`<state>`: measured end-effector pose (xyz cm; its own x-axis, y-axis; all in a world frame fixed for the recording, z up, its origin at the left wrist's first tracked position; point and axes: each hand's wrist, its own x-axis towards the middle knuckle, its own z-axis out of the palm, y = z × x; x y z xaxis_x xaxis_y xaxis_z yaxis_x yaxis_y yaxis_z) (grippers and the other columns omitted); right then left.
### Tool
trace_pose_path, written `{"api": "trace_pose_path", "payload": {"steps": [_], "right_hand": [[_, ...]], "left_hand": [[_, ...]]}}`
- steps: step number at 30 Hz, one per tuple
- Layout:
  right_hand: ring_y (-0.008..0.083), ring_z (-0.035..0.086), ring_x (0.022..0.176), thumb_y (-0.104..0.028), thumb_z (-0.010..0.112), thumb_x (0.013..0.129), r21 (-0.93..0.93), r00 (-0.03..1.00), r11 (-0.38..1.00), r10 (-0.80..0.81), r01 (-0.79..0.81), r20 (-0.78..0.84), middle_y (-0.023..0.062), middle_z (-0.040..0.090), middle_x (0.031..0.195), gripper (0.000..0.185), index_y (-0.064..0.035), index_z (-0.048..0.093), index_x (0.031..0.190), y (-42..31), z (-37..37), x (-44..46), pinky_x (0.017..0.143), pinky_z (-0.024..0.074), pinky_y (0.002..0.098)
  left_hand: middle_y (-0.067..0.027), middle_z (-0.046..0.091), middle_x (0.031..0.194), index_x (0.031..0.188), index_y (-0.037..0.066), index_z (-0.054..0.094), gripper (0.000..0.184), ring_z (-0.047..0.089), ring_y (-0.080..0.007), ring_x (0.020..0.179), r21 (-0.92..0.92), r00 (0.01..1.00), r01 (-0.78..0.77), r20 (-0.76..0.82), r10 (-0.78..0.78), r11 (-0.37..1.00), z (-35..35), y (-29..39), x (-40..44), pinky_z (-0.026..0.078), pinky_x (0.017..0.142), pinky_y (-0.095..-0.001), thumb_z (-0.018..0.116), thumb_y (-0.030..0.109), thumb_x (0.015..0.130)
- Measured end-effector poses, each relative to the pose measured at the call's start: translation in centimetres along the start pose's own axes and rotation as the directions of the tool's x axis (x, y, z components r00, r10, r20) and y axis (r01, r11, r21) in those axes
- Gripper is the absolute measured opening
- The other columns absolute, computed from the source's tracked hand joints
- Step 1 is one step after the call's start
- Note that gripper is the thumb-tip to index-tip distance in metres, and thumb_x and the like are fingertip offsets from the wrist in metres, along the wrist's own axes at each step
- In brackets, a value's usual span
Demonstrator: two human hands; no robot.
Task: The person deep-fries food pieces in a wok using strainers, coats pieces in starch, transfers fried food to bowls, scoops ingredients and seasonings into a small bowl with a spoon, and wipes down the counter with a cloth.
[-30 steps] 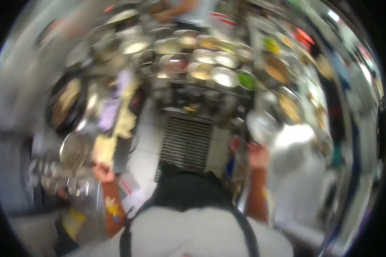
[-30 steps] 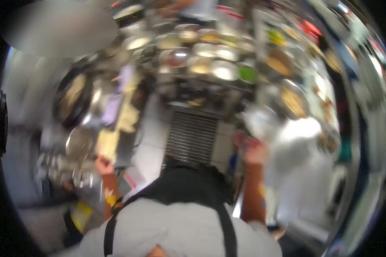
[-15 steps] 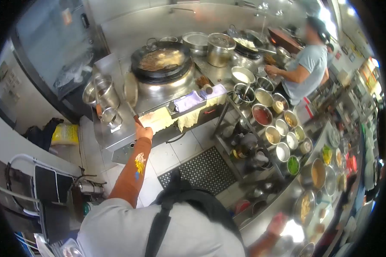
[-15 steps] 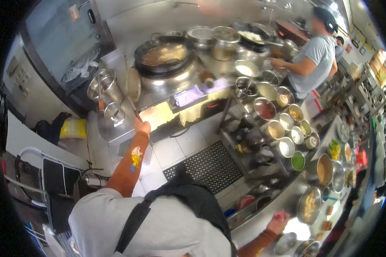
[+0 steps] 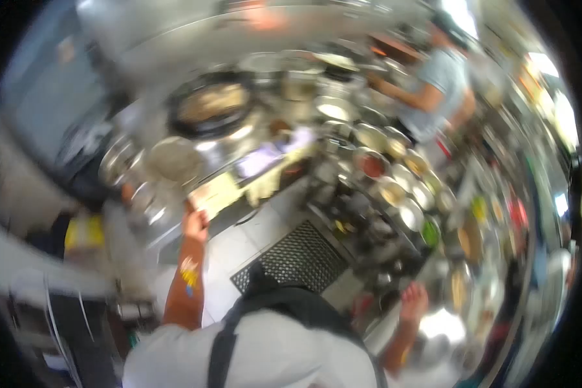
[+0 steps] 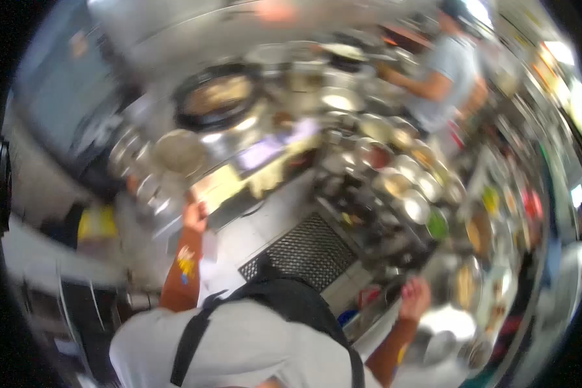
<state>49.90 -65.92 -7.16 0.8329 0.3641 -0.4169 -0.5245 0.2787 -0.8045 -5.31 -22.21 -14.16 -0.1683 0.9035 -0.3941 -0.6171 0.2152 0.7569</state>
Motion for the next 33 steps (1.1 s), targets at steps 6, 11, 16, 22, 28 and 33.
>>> {"api": "trace_pose_path", "payload": {"steps": [6,11,16,22,28,33], "right_hand": [[0.0221,0.061,0.076,-0.023,0.062,0.088,-0.105,0.999,0.994,-0.039,0.041,0.022,0.0109,0.064,0.098,0.031,-0.0058,0.052,0.111,-0.3,6.8,-4.5,0.067,0.0534,0.035],[0.0172,0.061,0.07,-0.019,0.065,0.085,-0.177,0.998,0.984,0.044,-0.038,0.033,0.0071,0.064,0.095,0.029,-0.0066,0.054,0.109,2.5,6.3,-5.9,0.061,0.054,0.0318],[0.0154,0.061,0.068,-0.019,0.066,0.085,-0.233,0.998,0.971,0.056,-0.058,-0.019,0.0057,0.063,0.093,0.028,-0.0059,0.055,0.108,4.2,2.9,-7.3,0.059,0.0535,0.03],[0.0131,0.061,0.069,-0.019,0.064,0.087,-0.353,0.996,0.934,-0.02,0.049,0.085,0.0055,0.062,0.088,0.023,-0.0057,0.057,0.104,6.2,7.4,-5.3,0.059,0.0525,0.0268],[0.0252,0.063,0.077,-0.021,0.066,0.082,-0.615,0.714,0.37,-0.271,0.696,0.645,0.0116,0.064,0.086,0.02,-0.0044,0.06,0.092,5.2,21.8,-5.2,0.067,0.0518,0.0358],[0.0229,0.058,0.068,-0.018,0.067,0.066,0.058,-0.144,-0.252,-0.341,0.966,0.929,0.0141,0.061,0.1,0.019,-0.0066,0.059,0.079,-5.7,38.6,-10.9,0.055,0.049,0.0344]], "left_hand": [[-0.0016,0.061,0.077,0.106,-0.003,0.061,0.027,0.05,-0.0065,0.06,-0.016,0.944,0.237,0.24,-0.226,0.971,-1.5,-3.6,4.6,0.04,0.053,-0.0162,0.059,0.013,0.084],[-0.0107,0.066,0.103,0.12,0.001,0.056,0.043,0.064,-0.0171,0.083,-0.132,0.949,0.297,0.147,-0.278,0.946,0.7,-4.3,1.5,0.053,0.066,-0.0257,0.048,0.031,0.09],[-0.012,0.064,0.103,0.112,0.002,0.055,0.037,0.063,-0.023,0.089,-0.028,0.849,0.52,0.122,-0.514,0.853,-4.2,-11.0,4.8,0.056,0.076,-0.034,0.049,0.031,0.089],[-0.008,0.061,0.092,0.098,0.003,0.054,0.021,0.061,-0.0225,0.082,0.348,0.708,0.66,0.008,-0.706,0.665,2.4,-17.3,3.8,0.057,0.074,-0.0345,0.055,0.02,0.087],[-0.0142,0.054,0.106,0.109,-0.007,0.049,0.033,0.06,-0.0248,0.087,0.19,0.772,0.631,-0.057,-0.634,0.752,10.1,-19.9,13.2,0.057,0.075,-0.0321,0.06,0.011,0.084],[-0.016,0.049,0.118,0.119,-0.003,0.048,0.047,0.054,-0.0272,0.099,0.155,0.784,0.618,-0.189,-0.591,0.771,12.3,-20.3,18.2,0.052,0.081,-0.0367,0.064,0.019,0.08]]}}
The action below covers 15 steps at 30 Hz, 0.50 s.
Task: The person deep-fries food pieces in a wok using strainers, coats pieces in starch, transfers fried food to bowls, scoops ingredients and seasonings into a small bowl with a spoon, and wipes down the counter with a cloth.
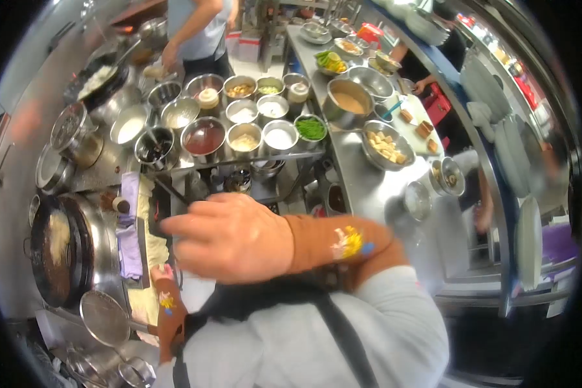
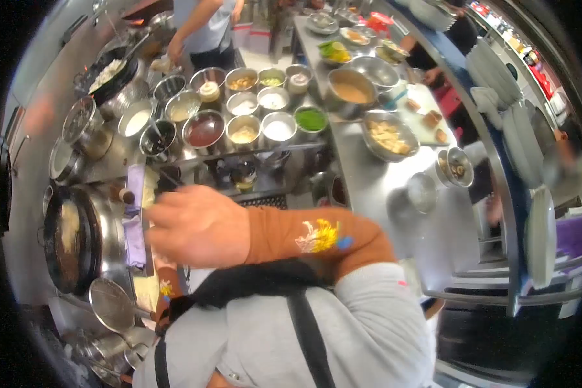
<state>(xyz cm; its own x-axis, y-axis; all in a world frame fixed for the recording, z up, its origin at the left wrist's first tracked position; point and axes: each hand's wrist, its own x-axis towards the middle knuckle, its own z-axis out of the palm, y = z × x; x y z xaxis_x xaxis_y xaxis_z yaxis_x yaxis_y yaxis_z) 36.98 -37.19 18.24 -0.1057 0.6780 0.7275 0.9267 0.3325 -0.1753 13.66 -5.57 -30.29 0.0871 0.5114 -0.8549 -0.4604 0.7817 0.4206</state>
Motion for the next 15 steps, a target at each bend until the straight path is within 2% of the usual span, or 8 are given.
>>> {"api": "trace_pose_path", "payload": {"steps": [2,5,7,9,12,13,14,15], "right_hand": [[0.02,0.053,0.061,-0.02,0.063,0.062,-0.044,0.969,0.985,-0.17,0.165,-0.178,0.0183,0.059,0.094,0.019,-0.004,0.06,0.072,-2.4,0.1,5.5,0.053,0.0461,0.0297],[0.0206,0.049,0.061,-0.02,0.061,0.064,0.289,0.961,0.956,0.132,-0.058,-0.245,0.0066,0.05,0.069,0.016,-0.0045,0.058,0.063,-6.8,1.2,11.3,0.053,0.0424,0.0342],[0.0218,0.053,0.063,-0.02,0.064,0.063,0.275,0.957,0.961,0.055,0.026,-0.286,0.0107,0.056,0.073,0.017,-0.0039,0.061,0.068,-4.7,1.1,13.0,0.055,0.0455,0.0329],[0.0209,0.061,0.071,-0.018,0.072,0.064,0.28,0.984,0.953,-0.069,0.114,-0.165,0.0159,0.063,0.086,0.022,-0.0015,0.064,0.076,-0.6,1.0,14.5,0.058,0.05,0.0328],[0.0209,0.065,0.069,-0.012,0.076,0.071,0.254,0.986,0.964,0.041,-0.082,0.162,0.0121,0.068,0.094,0.017,-0.0034,0.068,0.084,5.8,7.2,14.6,0.062,0.0534,0.0297],[0.0206,0.066,0.073,-0.014,0.076,0.075,0.354,0.931,0.892,0.164,-0.281,0.326,0.0139,0.069,0.093,0.021,-0.0019,0.068,0.091,8.3,11.3,12.7,0.065,0.0532,0.0292],[0.0187,0.066,0.076,-0.019,0.074,0.08,0.396,0.766,0.7,0.344,-0.595,0.543,0.0158,0.069,0.094,0.027,0.0006,0.067,0.097,10.6,15.9,10.1,0.069,0.0522,0.0289],[0.0204,0.067,0.08,-0.024,0.069,0.086,0.244,0.529,0.565,0.42,-0.788,0.737,0.017,0.069,0.094,0.029,0.0003,0.066,0.101,12.9,21.1,6.9,0.073,0.0513,0.0308]], "left_hand": [[-0.0157,0.048,0.121,0.122,0.001,0.048,0.052,0.051,-0.0275,0.103,0.111,0.999,0.016,0.026,-0.019,0.994,0.7,-0.2,1.6,0.05,0.083,-0.0388,0.066,0.024,0.079],[-0.0152,0.047,0.124,0.125,0.006,0.048,0.058,0.047,-0.0279,0.11,0.254,0.997,0.026,0.062,-0.043,0.967,2.1,-1.0,2.4,0.046,0.087,-0.0419,0.068,0.032,0.077],[-0.0148,0.046,0.126,0.128,0.009,0.048,0.063,0.044,-0.0281,0.115,0.343,0.998,0.006,0.058,-0.028,0.939,2.1,-1.2,1.9,0.043,0.09,-0.044,0.069,0.037,0.076],[-0.0145,0.045,0.128,0.13,0.013,0.048,0.067,0.041,-0.0284,0.12,0.457,1.0,0.01,0.022,-0.023,0.89,2.2,-2.1,0.1,0.041,0.092,-0.0461,0.071,0.043,0.075],[-0.0154,0.041,0.137,0.134,0.018,0.047,0.074,0.035,-0.0286,0.129,0.549,0.992,0.01,0.098,-0.076,0.836,4.3,-2.0,-5.8,0.036,0.097,-0.0488,0.072,0.052,0.073],[-0.0153,0.045,0.134,0.131,0.017,0.049,0.069,0.039,-0.0283,0.126,0.472,0.983,-0.007,0.167,-0.081,0.882,3.2,-3.5,-3.3,0.038,0.095,-0.0476,0.072,0.049,0.075],[-0.0151,0.049,0.13,0.129,0.016,0.052,0.063,0.044,-0.0281,0.123,0.403,0.968,-0.028,0.24,-0.076,0.915,2.2,-5.3,-0.4,0.04,0.094,-0.0464,0.071,0.047,0.077],[-0.014,0.055,0.124,0.126,0.013,0.053,0.055,0.05,-0.0276,0.117,0.259,0.947,0.039,0.299,-0.118,0.965,2.3,-5.5,-1.5,0.043,0.092,-0.0458,0.069,0.041,0.081]]}}
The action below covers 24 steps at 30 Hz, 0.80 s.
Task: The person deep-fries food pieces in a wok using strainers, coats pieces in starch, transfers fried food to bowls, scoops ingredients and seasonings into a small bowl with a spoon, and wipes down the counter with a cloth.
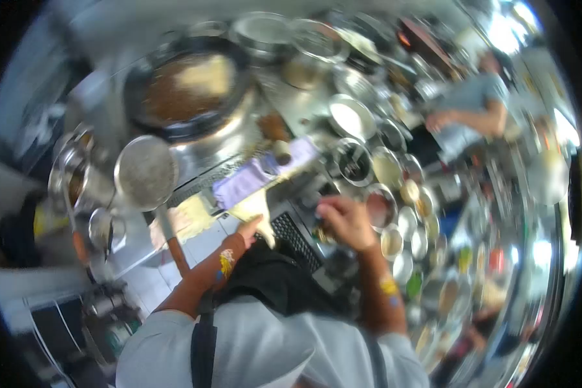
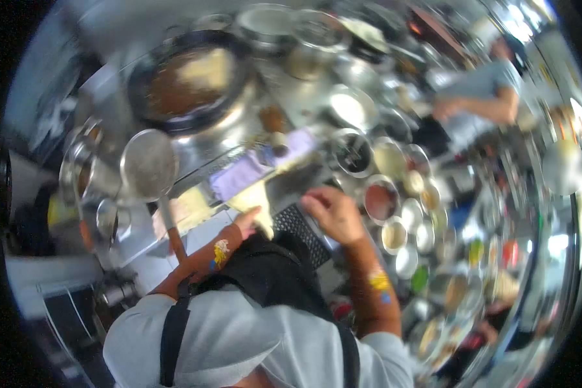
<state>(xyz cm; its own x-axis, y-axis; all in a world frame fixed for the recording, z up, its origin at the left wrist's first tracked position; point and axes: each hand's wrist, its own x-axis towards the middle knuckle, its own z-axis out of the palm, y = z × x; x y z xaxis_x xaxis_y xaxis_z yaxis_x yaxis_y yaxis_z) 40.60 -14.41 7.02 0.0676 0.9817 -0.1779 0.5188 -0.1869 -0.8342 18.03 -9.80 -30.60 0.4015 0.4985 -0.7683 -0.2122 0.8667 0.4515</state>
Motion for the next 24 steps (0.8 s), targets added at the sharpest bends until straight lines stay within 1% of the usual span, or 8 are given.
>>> {"api": "trace_pose_path", "payload": {"steps": [3,6,8,12,16,19,21,24], "right_hand": [[0.0182,0.064,0.081,-0.036,0.062,0.09,-0.221,0.956,0.96,-0.109,0.172,0.273,0.0078,0.066,0.08,0.037,0.0004,0.067,0.096,12.9,9.4,7.6,0.068,0.0509,0.0301],[0.0206,0.064,0.082,-0.036,0.058,0.093,0.054,0.741,0.939,0.231,-0.339,0.63,0.01,0.066,0.089,0.037,-0.0005,0.064,0.101,17.3,17.3,10.5,0.069,0.0522,0.0331],[0.021,0.064,0.081,-0.032,0.057,0.093,0.35,0.532,0.479,0.322,-0.805,0.783,0.0105,0.065,0.093,0.034,0.0001,0.062,0.104,14.6,20.0,11.0,0.069,0.0529,0.0346],[0.0152,0.061,0.069,-0.024,0.06,0.09,0.053,0.7,0.975,0.117,-0.216,0.704,0.0073,0.066,0.089,0.028,-0.0003,0.064,0.104,17.5,22.9,16.5,0.058,0.0506,0.0311],[0.0144,0.056,0.055,-0.032,0.064,0.084,0.015,0.719,0.996,0.049,-0.083,0.694,0.0077,0.063,0.072,0.034,-0.0003,0.067,0.094,17.3,21.1,15.9,0.05,0.0459,0.0327],[0.0136,0.059,0.064,-0.031,0.066,0.082,-0.162,0.518,0.651,-0.402,0.741,0.755,0.0059,0.063,0.075,0.03,-0.0037,0.067,0.094,21.6,21.1,17.8,0.055,0.0475,0.0313],[0.0141,0.061,0.077,-0.023,0.064,0.084,-0.07,0.587,0.95,-0.128,0.303,0.8,0.006,0.065,0.086,0.023,-0.0055,0.067,0.098,17.7,16.1,17.3,0.064,0.05,0.0292],[0.0166,0.063,0.082,-0.018,0.058,0.089,0.316,0.662,0.904,-0.05,-0.289,0.748,0.0091,0.067,0.095,0.027,-0.0008,0.064,0.109,14.7,8.7,16.6,0.072,0.0527,0.0282]], "left_hand": [[-0.0097,0.064,0.106,0.118,0.007,0.055,0.034,0.062,-0.0266,0.097,-0.355,0.977,0.043,0.209,0.034,0.934,3.6,3.4,-7.3,0.05,0.086,-0.0437,0.061,0.026,0.09],[-0.0117,0.064,0.106,0.117,0.002,0.054,0.031,0.063,-0.0264,0.094,-0.299,0.957,-0.11,0.225,0.182,0.948,3.1,4.3,-8.7,0.052,0.083,-0.0432,0.056,0.022,0.093],[-0.0139,0.064,0.107,0.114,-0.001,0.055,0.028,0.064,-0.0253,0.094,-0.395,0.935,-0.144,0.246,0.256,0.907,3.0,4.6,-9.6,0.052,0.085,-0.0399,0.05,0.02,0.096],[-0.0147,0.065,0.105,0.114,-0.003,0.056,0.028,0.065,-0.0247,0.09,-0.37,0.943,-0.291,0.044,0.329,0.882,2.0,4.5,-10.1,0.054,0.081,-0.0379,0.052,0.018,0.096],[-0.0135,0.065,0.102,0.111,-0.002,0.057,0.026,0.066,-0.0236,0.086,-0.344,0.927,-0.374,-0.134,0.349,0.861,3.7,2.1,-10.8,0.056,0.074,-0.0361,0.055,0.017,0.094],[-0.0129,0.065,0.101,0.11,-0.002,0.058,0.028,0.066,-0.0218,0.085,-0.267,0.933,-0.336,-0.227,0.28,0.903,6.7,4.1,-13.1,0.056,0.069,-0.0347,0.059,0.017,0.091],[-0.0118,0.065,0.099,0.109,-0.001,0.059,0.028,0.066,-0.022,0.085,-0.22,0.927,-0.307,-0.29,0.239,0.926,6.3,4.5,-12.5,0.055,0.069,-0.0345,0.061,0.017,0.088],[-0.0093,0.065,0.094,0.107,0.001,0.06,0.027,0.064,-0.0218,0.08,-0.127,0.897,-0.286,-0.385,0.218,0.95,2.0,2.1,-8.8,0.053,0.065,-0.033,0.062,0.016,0.084]]}}
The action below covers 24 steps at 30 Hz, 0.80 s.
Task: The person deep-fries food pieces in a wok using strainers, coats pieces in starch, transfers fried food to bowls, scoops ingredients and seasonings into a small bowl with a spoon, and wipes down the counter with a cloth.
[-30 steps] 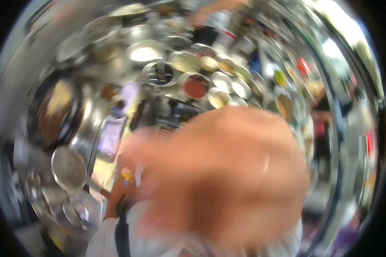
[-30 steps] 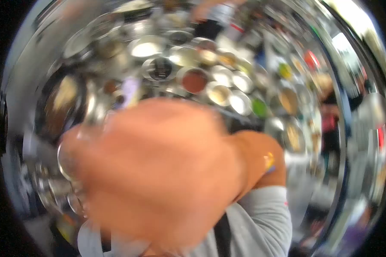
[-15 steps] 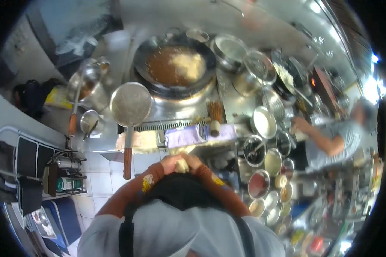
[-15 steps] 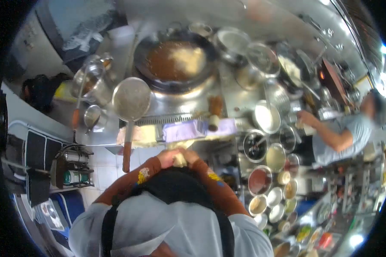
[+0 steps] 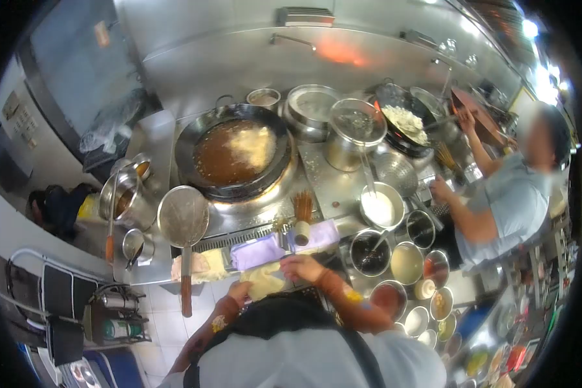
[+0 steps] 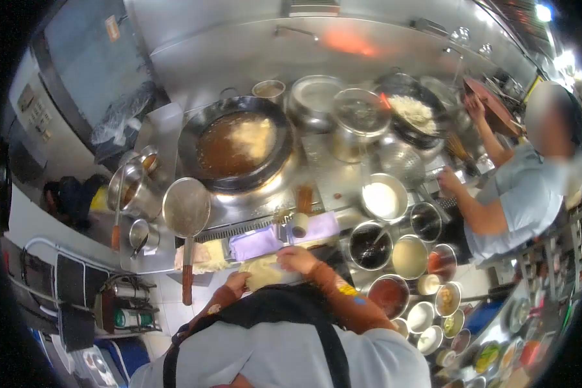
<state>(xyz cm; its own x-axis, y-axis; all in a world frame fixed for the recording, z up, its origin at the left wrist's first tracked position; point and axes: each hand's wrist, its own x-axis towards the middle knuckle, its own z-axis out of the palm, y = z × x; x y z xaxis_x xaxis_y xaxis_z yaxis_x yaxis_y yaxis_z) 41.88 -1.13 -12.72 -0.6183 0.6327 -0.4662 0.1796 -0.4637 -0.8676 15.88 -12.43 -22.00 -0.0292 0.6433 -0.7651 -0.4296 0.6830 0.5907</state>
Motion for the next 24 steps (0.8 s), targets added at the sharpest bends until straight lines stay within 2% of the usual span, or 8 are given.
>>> {"api": "trace_pose_path", "payload": {"steps": [2,8,11,13,16,19,21,24], "right_hand": [[0.0155,0.063,0.079,-0.017,0.058,0.09,0.118,0.997,0.993,0.01,-0.001,-0.08,0.0076,0.067,0.093,0.027,-0.0017,0.063,0.112,-5.4,-1.4,-4.2,0.071,0.0533,0.0275],[0.0163,0.061,0.066,-0.024,0.056,0.092,0.203,0.953,0.956,-0.153,0.21,-0.262,0.009,0.065,0.084,0.026,-0.0015,0.062,0.102,-10.2,-3.9,-7.9,0.061,0.052,0.0283],[0.0243,0.061,0.071,-0.052,0.041,0.096,0.533,0.749,0.557,-0.285,0.637,-0.598,0.0128,0.064,0.085,0.049,-0.0064,0.057,0.102,-11.8,-8.0,-5.9,0.066,0.0514,0.0373],[0.0293,0.06,0.085,-0.058,0.044,0.092,0.652,0.734,0.398,-0.088,0.645,-0.673,0.0222,0.059,0.1,0.06,-0.0023,0.045,0.115,-17.4,-9.6,-7.5,0.073,0.0532,0.0414],[0.0256,0.062,0.083,-0.032,0.064,0.089,0.67,0.736,0.338,-0.116,0.66,-0.667,0.0223,0.058,0.101,0.069,0.0073,0.027,0.131,-23.4,-11.4,-7.8,0.07,0.0564,0.0339],[0.0066,0.052,0.059,-0.01,0.053,0.092,0.586,0.809,0.588,-0.226,0.557,-0.543,0.0088,0.059,0.08,0.017,0.0039,0.051,0.101,-22.6,-19.8,-3.2,0.049,0.045,0.0132],[0.0048,0.047,0.056,-0.004,0.05,0.09,0.492,0.766,0.678,-0.167,0.546,-0.62,0.0067,0.058,0.079,0.011,0.0014,0.052,0.099,-23.7,-16.9,-2.3,0.045,0.04,0.0131],[0.0049,0.043,0.051,0.002,0.047,0.088,0.397,0.718,0.712,-0.214,0.579,-0.662,0.0044,0.054,0.074,0.015,-0.004,0.05,0.101,-24.7,-7.8,-3.4,0.04,0.0352,0.0144]], "left_hand": [[-0.0074,0.065,0.089,0.106,0.004,0.06,0.026,0.063,-0.0178,0.07,0.127,0.995,-0.011,-0.098,0.024,0.992,0.3,0.5,-1.1,0.05,0.054,-0.0288,0.061,0.017,0.084],[-0.0087,0.065,0.079,0.095,0.005,0.064,0.022,0.063,-0.022,0.072,0.507,0.987,-0.155,0.052,0.149,0.848,0.6,1.3,-1.9,0.05,0.063,-0.0357,0.062,0.021,0.08],[-0.0127,0.065,0.077,0.092,0.004,0.064,0.023,0.063,-0.0242,0.072,0.841,0.903,-0.379,0.247,0.35,0.385,-0.1,2.4,-1.5,0.05,0.068,-0.036,0.061,0.023,0.08],[-0.0111,0.065,0.082,0.097,0.003,0.063,0.023,0.061,-0.0187,0.07,0.804,0.842,-0.485,0.322,0.432,0.345,-0.5,3.2,-2.1,0.05,0.066,-0.0317,0.061,0.021,0.083],[-0.0148,0.065,0.084,0.096,0.004,0.064,0.024,0.063,-0.0253,0.076,0.714,0.733,-0.582,0.256,0.63,0.388,-0.8,5.2,-5.2,0.05,0.069,-0.0344,0.062,0.022,0.081],[-0.0173,0.066,0.09,0.1,0.004,0.063,0.026,0.065,-0.032,0.085,0.68,0.567,-0.641,0.108,0.817,0.355,-1.6,8.4,-10.9,0.05,0.077,-0.039,0.064,0.02,0.079],[-0.0176,0.066,0.095,0.102,0.002,0.061,0.029,0.063,-0.0335,0.088,0.901,0.247,-0.434,0.102,0.964,0.016,-4.2,10.0,-14.7,0.049,0.082,-0.0416,0.064,0.018,0.078],[-0.0198,0.064,0.097,0.104,0.0,0.06,0.033,0.061,-0.0375,0.091,0.947,0.339,-0.23,-0.136,0.931,0.222,-10.3,8.4,-15.4,0.047,0.086,-0.0441,0.064,0.02,0.078]]}}
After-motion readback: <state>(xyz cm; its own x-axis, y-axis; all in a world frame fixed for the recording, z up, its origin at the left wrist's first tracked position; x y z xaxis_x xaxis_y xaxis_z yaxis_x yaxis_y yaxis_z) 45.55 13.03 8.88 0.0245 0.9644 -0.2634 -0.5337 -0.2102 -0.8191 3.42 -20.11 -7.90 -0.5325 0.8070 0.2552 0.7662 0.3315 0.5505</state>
